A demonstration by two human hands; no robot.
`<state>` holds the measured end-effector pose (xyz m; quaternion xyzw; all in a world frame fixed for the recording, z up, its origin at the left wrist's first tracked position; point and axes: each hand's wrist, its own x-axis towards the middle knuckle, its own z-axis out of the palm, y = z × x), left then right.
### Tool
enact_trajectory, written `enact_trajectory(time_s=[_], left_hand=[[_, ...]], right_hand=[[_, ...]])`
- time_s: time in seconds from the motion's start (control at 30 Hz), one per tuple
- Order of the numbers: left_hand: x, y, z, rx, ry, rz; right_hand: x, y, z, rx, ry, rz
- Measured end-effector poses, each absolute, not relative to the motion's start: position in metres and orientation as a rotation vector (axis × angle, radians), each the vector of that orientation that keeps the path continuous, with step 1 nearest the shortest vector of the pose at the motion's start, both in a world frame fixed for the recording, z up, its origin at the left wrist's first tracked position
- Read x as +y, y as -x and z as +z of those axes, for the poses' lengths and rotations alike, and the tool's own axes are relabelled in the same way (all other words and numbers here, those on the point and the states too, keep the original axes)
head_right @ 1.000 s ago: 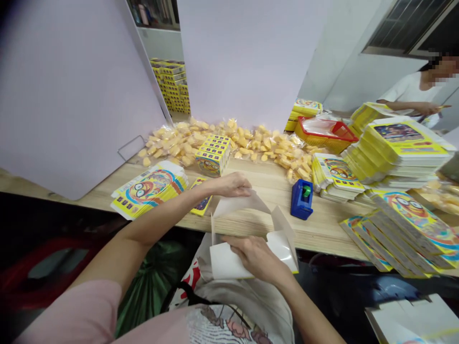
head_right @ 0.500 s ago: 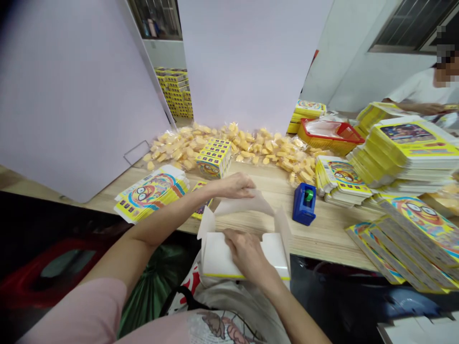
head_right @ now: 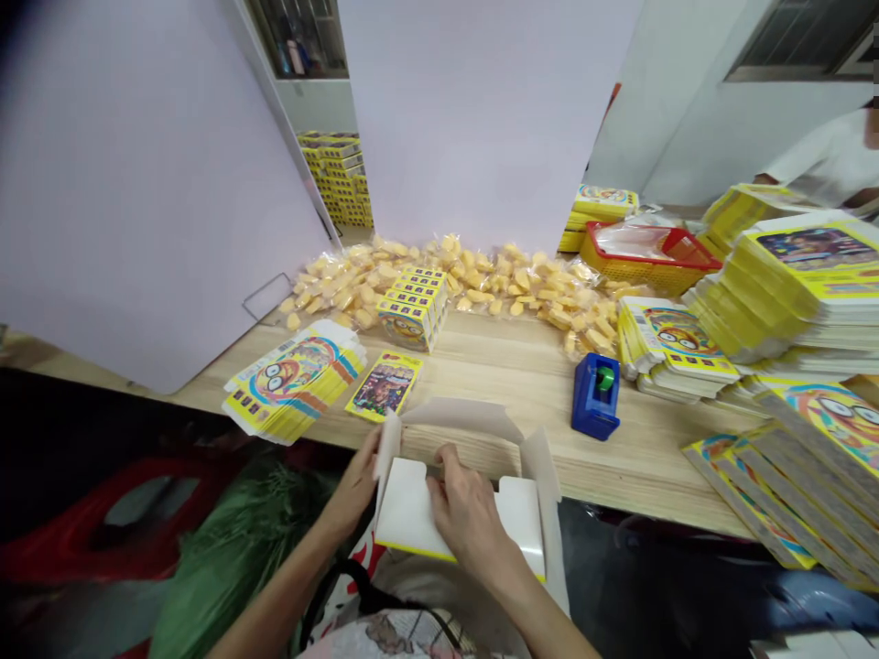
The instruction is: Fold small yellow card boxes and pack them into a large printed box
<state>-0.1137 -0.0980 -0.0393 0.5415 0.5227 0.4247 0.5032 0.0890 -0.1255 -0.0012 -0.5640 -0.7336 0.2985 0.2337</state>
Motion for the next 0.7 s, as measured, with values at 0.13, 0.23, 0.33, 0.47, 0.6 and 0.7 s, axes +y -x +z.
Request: enact_trajectory(time_s=[0.13,0.23,0.33,0.47,0.6,0.7], left_hand=[[-0.107,0.094,-0.036,1.311,-1.329,0.859],[-0.093,0.086,-0.023,1.466,-1.420,0.777],[-0.085,0.080,-0.016,1.542,-1.498,0.692],[-0.090,0.074,-0.013,1.598,-1.553,0.619],[-0.104,0.072,-0.011,1.593,-1.669,0.599],[-0.115,0.077,-0.014,1.588,-1.698,0.620]], right_hand=[[-0.128,-0.083,-0.005,-1.916,1.512,0.934],[-0.130,-0.088,-0.009,-1.818,1.500,0.999],[-0.134,-0.095,-0.011,-1.803,1.516,0.946],[-0.139,-0.094,-0.012,-1.945,1.459,0.912],[-0.151,-0.096,-0.001,-2.030,1.419,0.748],[-0.172,-0.128,0.012,-1.874,1.268,0.512]])
